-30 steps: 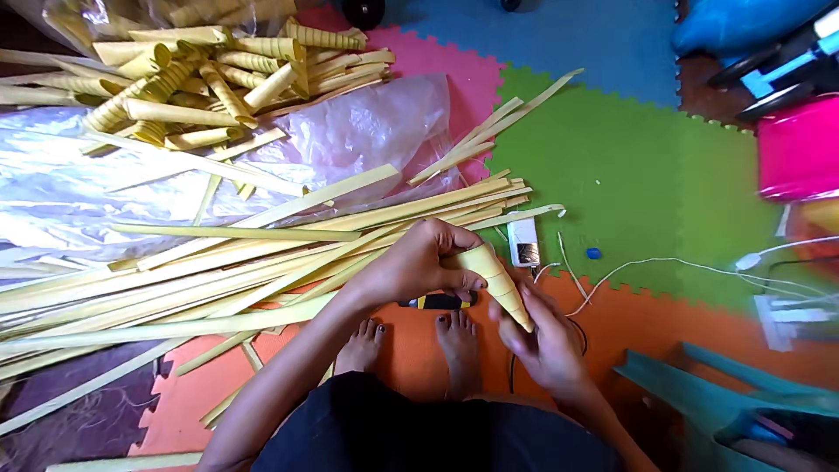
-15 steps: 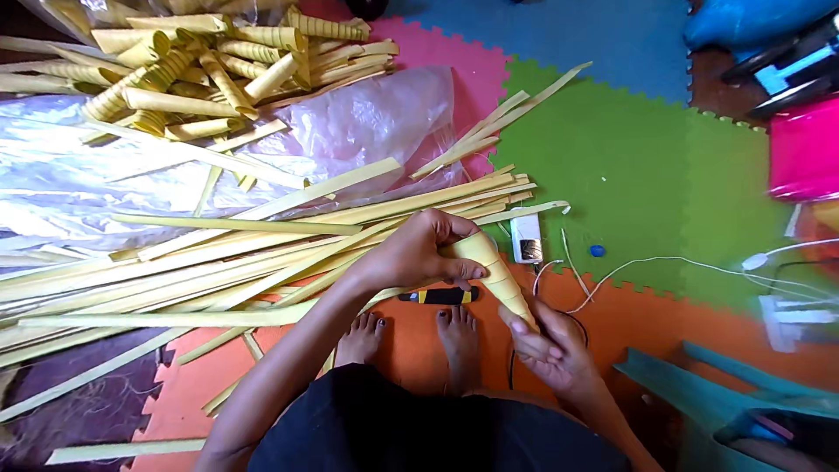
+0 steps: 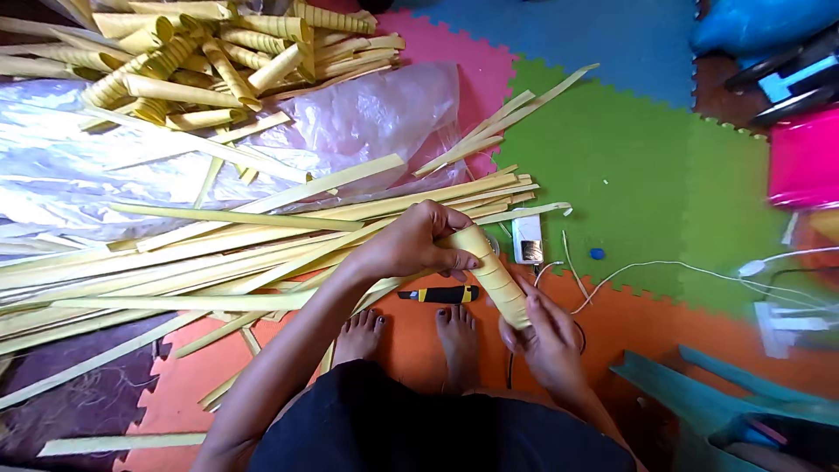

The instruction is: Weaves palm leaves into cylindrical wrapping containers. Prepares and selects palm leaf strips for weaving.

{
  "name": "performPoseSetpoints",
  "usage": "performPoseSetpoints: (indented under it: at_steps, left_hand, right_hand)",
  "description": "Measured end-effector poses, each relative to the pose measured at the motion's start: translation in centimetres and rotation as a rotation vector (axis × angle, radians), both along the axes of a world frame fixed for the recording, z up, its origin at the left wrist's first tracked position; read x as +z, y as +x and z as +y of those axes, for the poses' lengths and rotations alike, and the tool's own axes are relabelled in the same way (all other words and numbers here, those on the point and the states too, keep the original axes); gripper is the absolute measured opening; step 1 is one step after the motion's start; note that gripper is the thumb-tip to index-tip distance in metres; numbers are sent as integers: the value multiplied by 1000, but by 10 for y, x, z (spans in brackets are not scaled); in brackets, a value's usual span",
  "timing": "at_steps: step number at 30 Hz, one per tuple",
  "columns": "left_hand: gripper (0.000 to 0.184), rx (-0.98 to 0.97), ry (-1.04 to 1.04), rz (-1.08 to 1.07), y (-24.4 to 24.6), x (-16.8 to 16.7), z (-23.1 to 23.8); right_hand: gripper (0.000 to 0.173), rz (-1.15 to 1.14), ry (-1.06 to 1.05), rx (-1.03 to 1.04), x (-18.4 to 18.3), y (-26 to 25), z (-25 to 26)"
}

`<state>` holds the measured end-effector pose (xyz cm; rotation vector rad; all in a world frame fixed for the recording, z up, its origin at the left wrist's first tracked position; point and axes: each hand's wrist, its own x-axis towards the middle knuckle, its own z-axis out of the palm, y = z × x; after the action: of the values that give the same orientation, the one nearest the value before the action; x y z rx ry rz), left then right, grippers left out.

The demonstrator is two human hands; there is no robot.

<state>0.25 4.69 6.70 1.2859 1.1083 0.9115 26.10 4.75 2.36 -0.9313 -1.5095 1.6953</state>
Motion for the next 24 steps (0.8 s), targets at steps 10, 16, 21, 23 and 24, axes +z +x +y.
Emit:
performPoseSetpoints:
  at_steps: [10,16,21,23,24]
  left_hand:
    - [11,115,-176,185,35,6,-17]
    - [14,-56,-54,-50,-22,4,18]
    - [11,169,-19,120,15,17,-16]
    - [11,176,-20,122,14,18,-16]
    - [11,173,-30,113,15,18,-16]
  right_hand:
    - [39,91,-407,-38,6,5,-3]
    - [38,-170,336,-22,-15,13,-5]
    - [35,-7,-119,-21,-7,14,-10]
    - [42,-192,375,-4,-20,19,-6]
    - [41,-199,387,-10,-21,20,-7]
